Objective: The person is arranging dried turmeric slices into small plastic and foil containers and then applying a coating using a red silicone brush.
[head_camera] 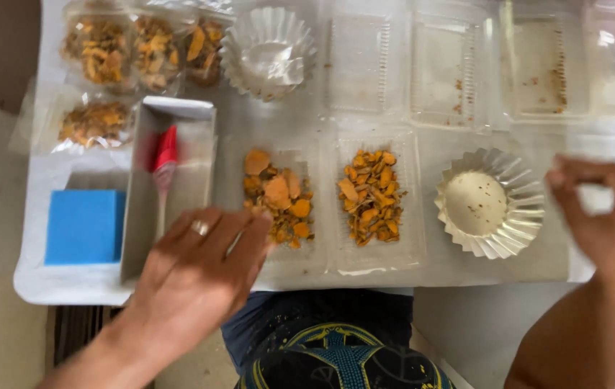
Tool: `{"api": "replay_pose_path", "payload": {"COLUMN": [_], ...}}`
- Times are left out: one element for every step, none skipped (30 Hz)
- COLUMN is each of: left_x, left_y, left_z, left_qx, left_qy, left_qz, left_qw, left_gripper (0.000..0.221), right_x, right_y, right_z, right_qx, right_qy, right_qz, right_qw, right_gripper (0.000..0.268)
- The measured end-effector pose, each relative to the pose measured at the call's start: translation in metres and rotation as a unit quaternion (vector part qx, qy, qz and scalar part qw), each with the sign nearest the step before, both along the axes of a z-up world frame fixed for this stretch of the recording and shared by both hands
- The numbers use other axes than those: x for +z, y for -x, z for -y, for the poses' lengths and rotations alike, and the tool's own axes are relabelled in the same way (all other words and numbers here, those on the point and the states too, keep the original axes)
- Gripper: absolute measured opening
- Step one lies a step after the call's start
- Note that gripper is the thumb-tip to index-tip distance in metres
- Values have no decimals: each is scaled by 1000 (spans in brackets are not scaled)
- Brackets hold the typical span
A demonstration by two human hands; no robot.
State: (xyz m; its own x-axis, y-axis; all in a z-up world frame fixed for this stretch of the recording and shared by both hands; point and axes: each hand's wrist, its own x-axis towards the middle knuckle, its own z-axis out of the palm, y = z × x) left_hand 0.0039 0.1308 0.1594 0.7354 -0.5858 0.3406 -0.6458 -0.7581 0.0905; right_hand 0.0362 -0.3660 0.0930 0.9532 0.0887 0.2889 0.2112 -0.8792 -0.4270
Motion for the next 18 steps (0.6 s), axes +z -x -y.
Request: {"api": "replay_pose_path", "payload": {"left_x": [8,0,-7,-13,-16,-18,-20,-43,-67,-93,-81,-72,-63,-69,-74,-79,-94,-109], "left_y": [-17,-43,-68,-96,-117,-139,-162,-174,-186,-194,-203,-207,-211,-213,-215,-216,-217,-217], "left_z": [8,23,38,54,78,101,125,143,160,177,182,186,189,190,189,187,186,183], "left_qx": [-3,-12,-30,-46,-53,-54,-51,-57,-67,-76,-80,-61,-42,-41,-64,-84,-82,-109], "left_qy": [-26,-25,-32,-39,-38,-126,-213,-212,-227,-240,-239,-261,-282,-283,-262,-241,-243,-203], "left_qz": [31,29,43,63,66,-35,-134,-127,-129,-137,-134,-220,-304,-305,-302,-299,-300,-240], "left_qw": [999,999,998,996,996,990,966,967,963,958,958,938,909,908,914,919,919,943], "left_gripper": [7,7,11,23,23,34,50,50,63,78,78,77,78,78,75,73,73,61], "right_x": [-6,-16,-26,-34,-32,-31,-30,-15,-2,11,6,-3,-12,-34,-55,-78,-81,-84], "right_y": [-15,-37,-59,-85,-89,-95,-102,-104,-107,-109,-117,-121,-125,-129,-133,-137,-135,-131], "right_z": [26,49,72,97,103,108,115,94,73,51,60,67,74,93,111,126,130,133], "right_qx": [3,-6,-18,-27,-35,-48,-61,-69,-118,-160,-165,-133,-101,-99,-45,11,13,17], "right_qy": [-61,-60,-44,-28,-28,81,186,188,193,195,196,179,162,160,193,222,219,237], "right_qz": [8,7,11,22,25,36,43,48,-87,-223,-222,-231,-239,-240,-133,-22,-22,43], "right_qw": [998,998,999,999,999,995,980,979,970,942,941,947,952,952,971,975,975,970], "right_gripper": [13,13,10,14,14,31,55,55,72,94,94,82,71,71,56,42,42,38]}}
